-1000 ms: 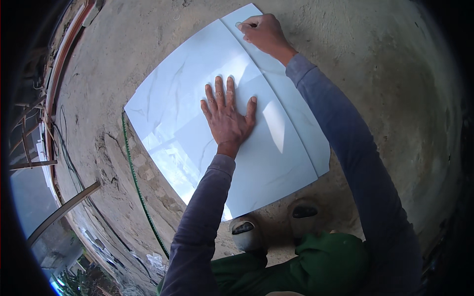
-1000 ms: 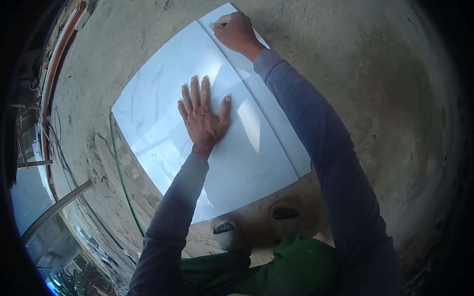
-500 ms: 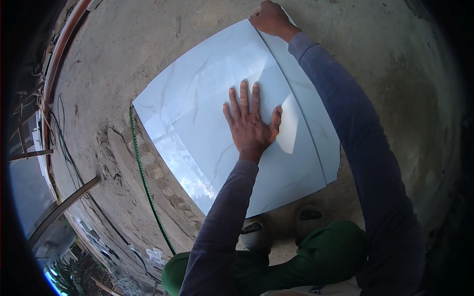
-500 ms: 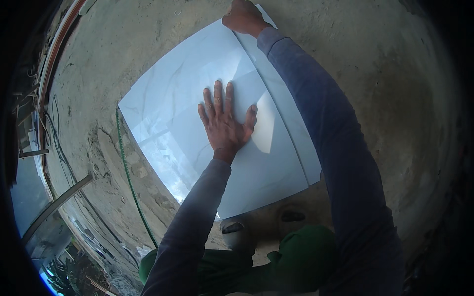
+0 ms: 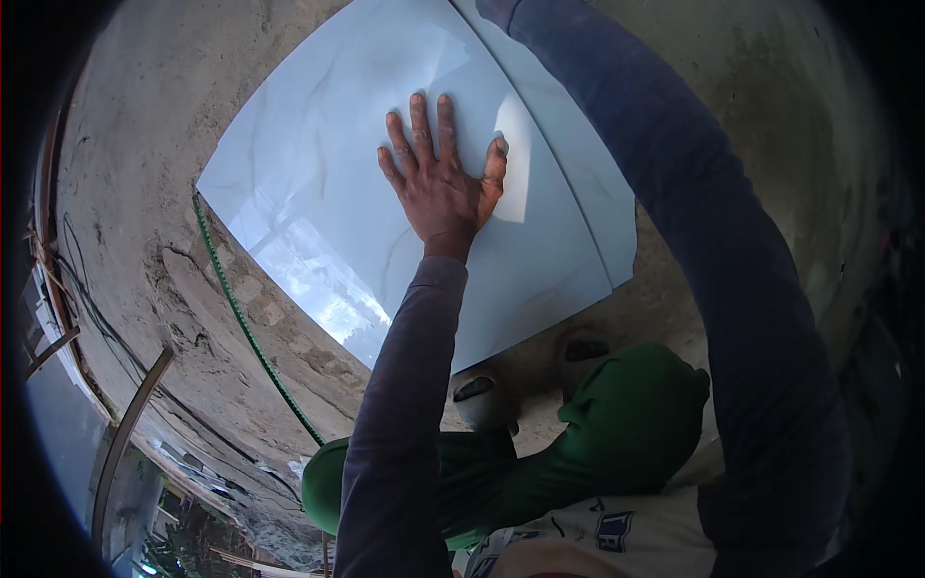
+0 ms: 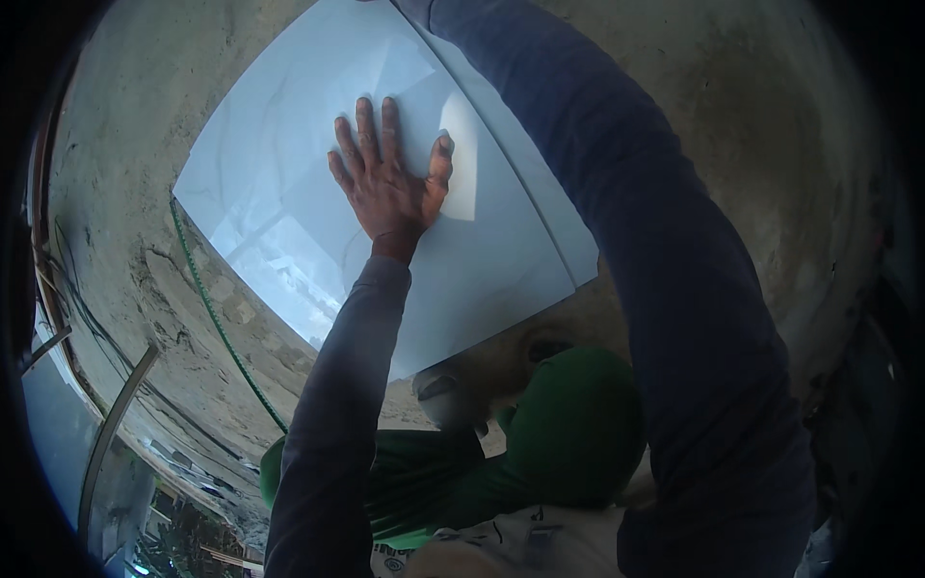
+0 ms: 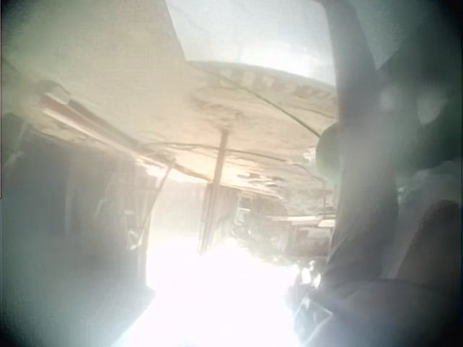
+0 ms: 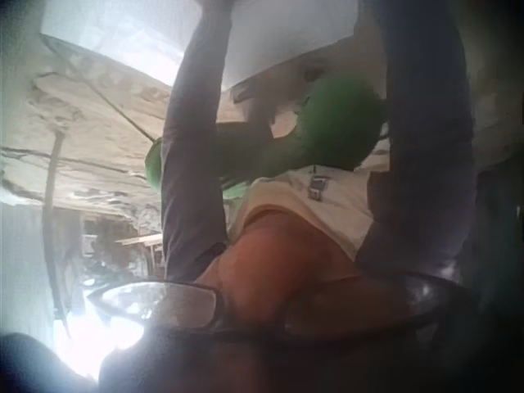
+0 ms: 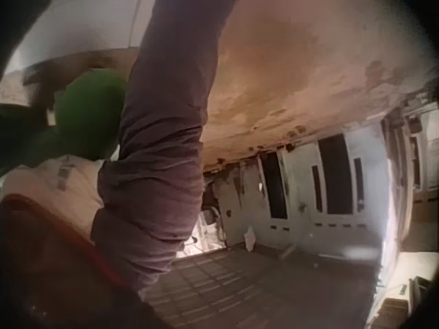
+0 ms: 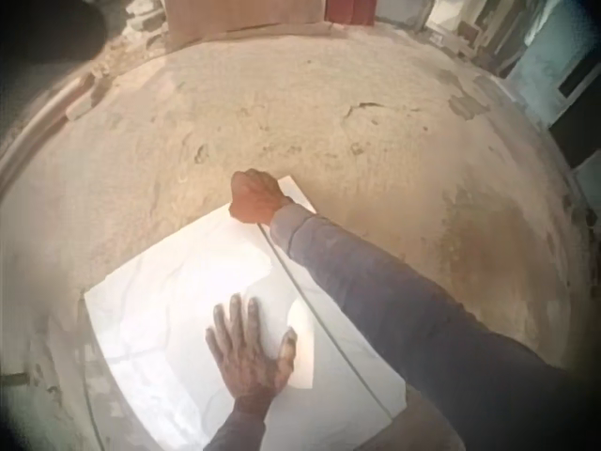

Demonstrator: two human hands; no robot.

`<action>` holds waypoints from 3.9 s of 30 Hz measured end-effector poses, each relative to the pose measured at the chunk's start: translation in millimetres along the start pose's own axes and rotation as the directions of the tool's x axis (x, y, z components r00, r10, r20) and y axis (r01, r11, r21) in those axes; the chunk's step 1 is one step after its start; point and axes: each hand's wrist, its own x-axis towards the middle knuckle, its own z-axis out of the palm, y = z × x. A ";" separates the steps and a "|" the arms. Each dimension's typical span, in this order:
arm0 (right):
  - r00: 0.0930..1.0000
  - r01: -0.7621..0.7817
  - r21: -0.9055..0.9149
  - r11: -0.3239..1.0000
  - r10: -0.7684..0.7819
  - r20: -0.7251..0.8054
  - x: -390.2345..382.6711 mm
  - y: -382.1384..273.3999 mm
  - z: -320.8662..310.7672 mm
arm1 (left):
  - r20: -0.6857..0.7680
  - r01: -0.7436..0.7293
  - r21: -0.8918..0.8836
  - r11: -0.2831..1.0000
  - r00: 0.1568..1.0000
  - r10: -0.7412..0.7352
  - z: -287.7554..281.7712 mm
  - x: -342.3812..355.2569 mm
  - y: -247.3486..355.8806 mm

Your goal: The person measures a tile with a measuring tape, marks it with a pencil, then picks up and handles the tile and other tile pieces, eventually using an angle grinder to cut the tile while holding it by hand.

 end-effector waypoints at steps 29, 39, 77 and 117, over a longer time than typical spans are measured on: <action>0.952 -0.307 0.318 0.897 0.294 0.089 -408.5 21.6 -32.8 | 0.012 0.041 0.088 0.995 0.999 -0.042 8.3 -3.8 -3.6; 0.987 -0.099 0.379 0.920 0.140 -0.083 -42.9 47.9 9.4 | 0.056 0.048 0.050 0.998 0.997 -0.050 -13.3 7.8 7.9; 0.970 -0.211 0.380 0.901 0.241 -0.033 -288.0 45.6 -21.4 | 0.042 0.024 0.038 0.999 0.999 -0.026 -7.5 5.0 16.8; 0.707 -0.328 -0.044 0.944 0.276 0.651 -604.0 5.5 -70.3 | -0.096 -0.070 0.104 0.992 0.992 0.080 5.1 0.2 16.1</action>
